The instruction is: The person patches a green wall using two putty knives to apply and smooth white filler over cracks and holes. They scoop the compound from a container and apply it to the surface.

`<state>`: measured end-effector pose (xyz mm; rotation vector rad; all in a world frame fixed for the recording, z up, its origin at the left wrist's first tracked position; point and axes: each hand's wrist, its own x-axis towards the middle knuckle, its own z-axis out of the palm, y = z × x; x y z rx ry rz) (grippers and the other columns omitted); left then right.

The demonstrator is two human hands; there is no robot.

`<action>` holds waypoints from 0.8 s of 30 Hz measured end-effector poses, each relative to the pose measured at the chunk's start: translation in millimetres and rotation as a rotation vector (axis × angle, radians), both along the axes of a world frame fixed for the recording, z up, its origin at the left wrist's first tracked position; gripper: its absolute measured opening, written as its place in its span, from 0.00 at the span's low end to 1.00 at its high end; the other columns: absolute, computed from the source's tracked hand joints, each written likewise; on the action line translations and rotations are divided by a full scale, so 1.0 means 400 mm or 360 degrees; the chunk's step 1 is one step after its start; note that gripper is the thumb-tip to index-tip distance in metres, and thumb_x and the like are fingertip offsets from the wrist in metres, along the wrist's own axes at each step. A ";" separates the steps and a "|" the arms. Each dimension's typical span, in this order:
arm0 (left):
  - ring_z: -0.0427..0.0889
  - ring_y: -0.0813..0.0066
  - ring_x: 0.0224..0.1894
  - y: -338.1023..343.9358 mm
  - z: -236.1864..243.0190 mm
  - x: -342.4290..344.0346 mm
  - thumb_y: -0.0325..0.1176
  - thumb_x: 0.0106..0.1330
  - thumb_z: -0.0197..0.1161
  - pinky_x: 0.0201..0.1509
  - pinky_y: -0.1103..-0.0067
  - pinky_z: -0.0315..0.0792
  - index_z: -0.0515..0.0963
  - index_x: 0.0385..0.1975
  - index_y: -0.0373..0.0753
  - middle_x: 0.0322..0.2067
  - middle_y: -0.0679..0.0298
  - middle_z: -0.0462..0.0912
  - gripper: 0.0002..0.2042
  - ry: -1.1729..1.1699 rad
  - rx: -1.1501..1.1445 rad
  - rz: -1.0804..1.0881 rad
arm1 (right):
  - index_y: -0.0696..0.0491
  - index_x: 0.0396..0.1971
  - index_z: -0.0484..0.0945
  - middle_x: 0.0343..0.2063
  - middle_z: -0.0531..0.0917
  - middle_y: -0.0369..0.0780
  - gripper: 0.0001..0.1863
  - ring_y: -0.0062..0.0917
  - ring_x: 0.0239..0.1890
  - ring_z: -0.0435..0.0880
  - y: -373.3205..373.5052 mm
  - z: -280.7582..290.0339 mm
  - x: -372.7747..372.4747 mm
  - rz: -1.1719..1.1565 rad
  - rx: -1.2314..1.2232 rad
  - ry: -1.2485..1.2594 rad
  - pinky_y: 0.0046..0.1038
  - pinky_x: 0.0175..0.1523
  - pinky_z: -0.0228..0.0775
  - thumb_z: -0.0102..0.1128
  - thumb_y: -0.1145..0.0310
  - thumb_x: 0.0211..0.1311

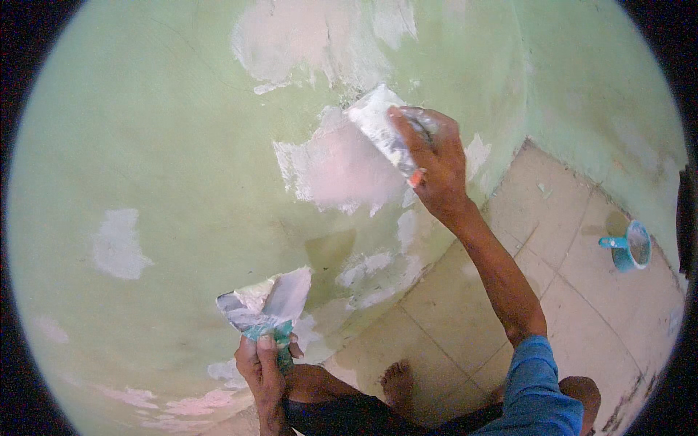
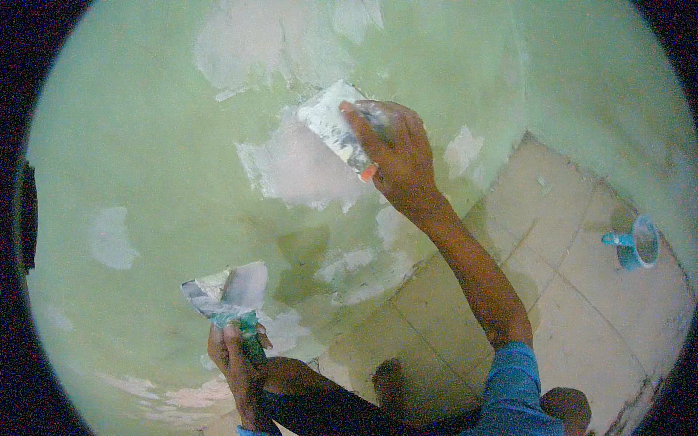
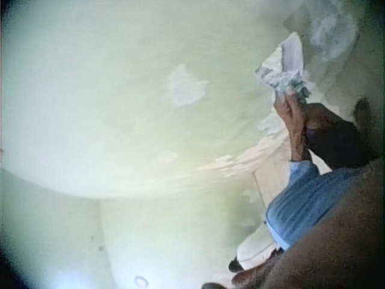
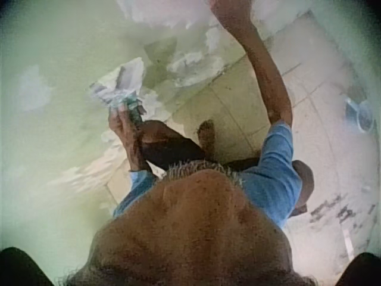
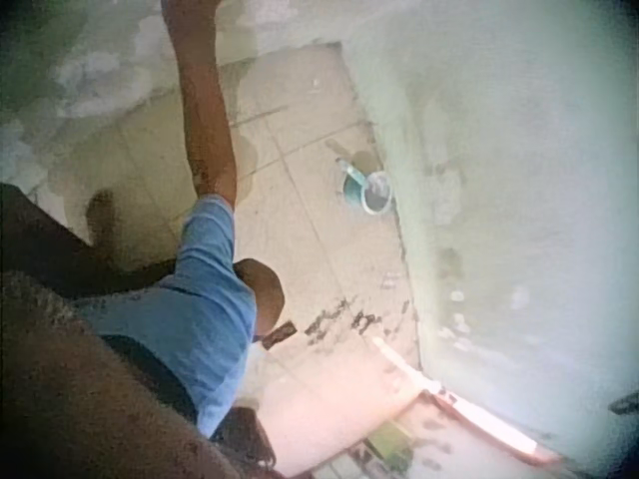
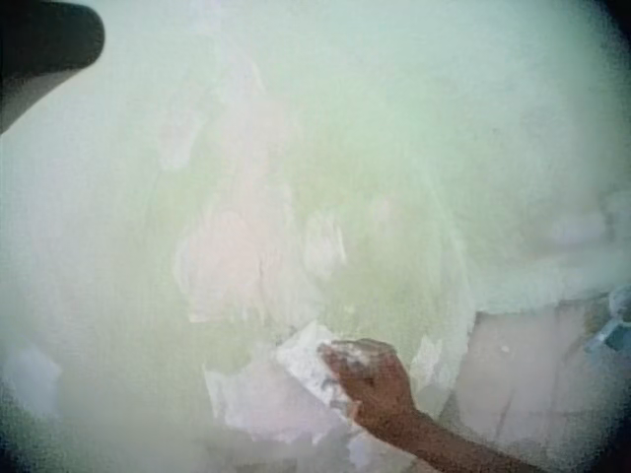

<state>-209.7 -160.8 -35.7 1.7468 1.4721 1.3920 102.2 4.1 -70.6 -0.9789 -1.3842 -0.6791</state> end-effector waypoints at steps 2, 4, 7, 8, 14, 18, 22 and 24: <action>0.76 0.72 0.18 -0.007 0.008 0.009 0.39 0.68 0.48 0.22 0.78 0.72 0.70 0.36 0.31 0.22 0.57 0.78 0.14 -0.0019 -0.0006 -0.0003 | 0.46 0.57 0.71 0.50 0.74 0.41 0.29 0.36 0.50 0.72 0.042 -0.012 0.016 -0.0126 0.0071 -0.0105 0.33 0.54 0.66 0.58 0.72 0.51; 0.78 0.72 0.19 -0.005 0.014 0.014 0.37 0.69 0.47 0.23 0.77 0.73 0.71 0.36 0.29 0.22 0.56 0.79 0.14 -0.0026 0.0009 0.0034 | 0.47 0.58 0.71 0.49 0.74 0.42 0.31 0.36 0.50 0.72 0.074 -0.017 0.012 -0.0213 0.0092 -0.0141 0.34 0.54 0.66 0.59 0.75 0.49; 0.78 0.72 0.19 -0.018 0.004 0.003 0.37 0.68 0.47 0.23 0.78 0.73 0.71 0.36 0.29 0.22 0.56 0.79 0.14 -0.0048 0.0049 0.0072 | 0.48 0.59 0.68 0.49 0.73 0.42 0.35 0.36 0.50 0.72 0.088 -0.022 -0.005 -0.0378 -0.0002 -0.0123 0.34 0.53 0.67 0.60 0.75 0.45; 0.78 0.72 0.19 -0.019 0.002 -0.002 0.37 0.68 0.47 0.23 0.78 0.73 0.71 0.36 0.29 0.22 0.56 0.79 0.14 -0.0067 0.0050 0.0064 | 0.48 0.60 0.67 0.49 0.72 0.41 0.36 0.36 0.50 0.72 0.087 -0.024 -0.002 -0.0466 -0.0071 -0.0124 0.34 0.53 0.67 0.60 0.74 0.45; 0.76 0.72 0.18 -0.005 -0.005 0.001 0.37 0.68 0.48 0.22 0.78 0.71 0.70 0.36 0.30 0.21 0.57 0.77 0.13 -0.0050 0.0002 0.0054 | 0.51 0.61 0.64 0.48 0.71 0.44 0.38 0.40 0.50 0.71 0.030 -0.075 0.050 -0.0503 -0.0410 -0.0060 0.35 0.50 0.69 0.63 0.72 0.44; 0.78 0.72 0.19 -0.002 0.020 0.003 0.35 0.69 0.46 0.23 0.77 0.72 0.70 0.36 0.28 0.22 0.57 0.79 0.13 0.0048 0.0018 -0.0100 | 0.51 0.60 0.64 0.45 0.71 0.47 0.38 0.42 0.49 0.70 -0.051 -0.064 0.051 -0.0399 -0.0868 0.0329 0.37 0.51 0.69 0.64 0.76 0.42; 0.73 0.72 0.16 0.003 0.011 0.009 0.41 0.68 0.49 0.19 0.78 0.67 0.70 0.37 0.32 0.20 0.58 0.74 0.15 0.0052 0.0096 -0.0083 | 0.47 0.62 0.65 0.46 0.70 0.45 0.36 0.41 0.49 0.70 -0.045 0.009 0.018 -0.0265 -0.0491 0.0515 0.34 0.53 0.67 0.57 0.81 0.48; 0.73 0.72 0.16 0.003 0.014 0.012 0.41 0.68 0.49 0.19 0.78 0.67 0.69 0.36 0.32 0.20 0.58 0.74 0.15 0.0023 0.0073 -0.0084 | 0.46 0.61 0.65 0.46 0.70 0.45 0.35 0.41 0.49 0.70 -0.012 0.034 -0.018 -0.0171 -0.0324 0.0600 0.35 0.53 0.66 0.56 0.80 0.50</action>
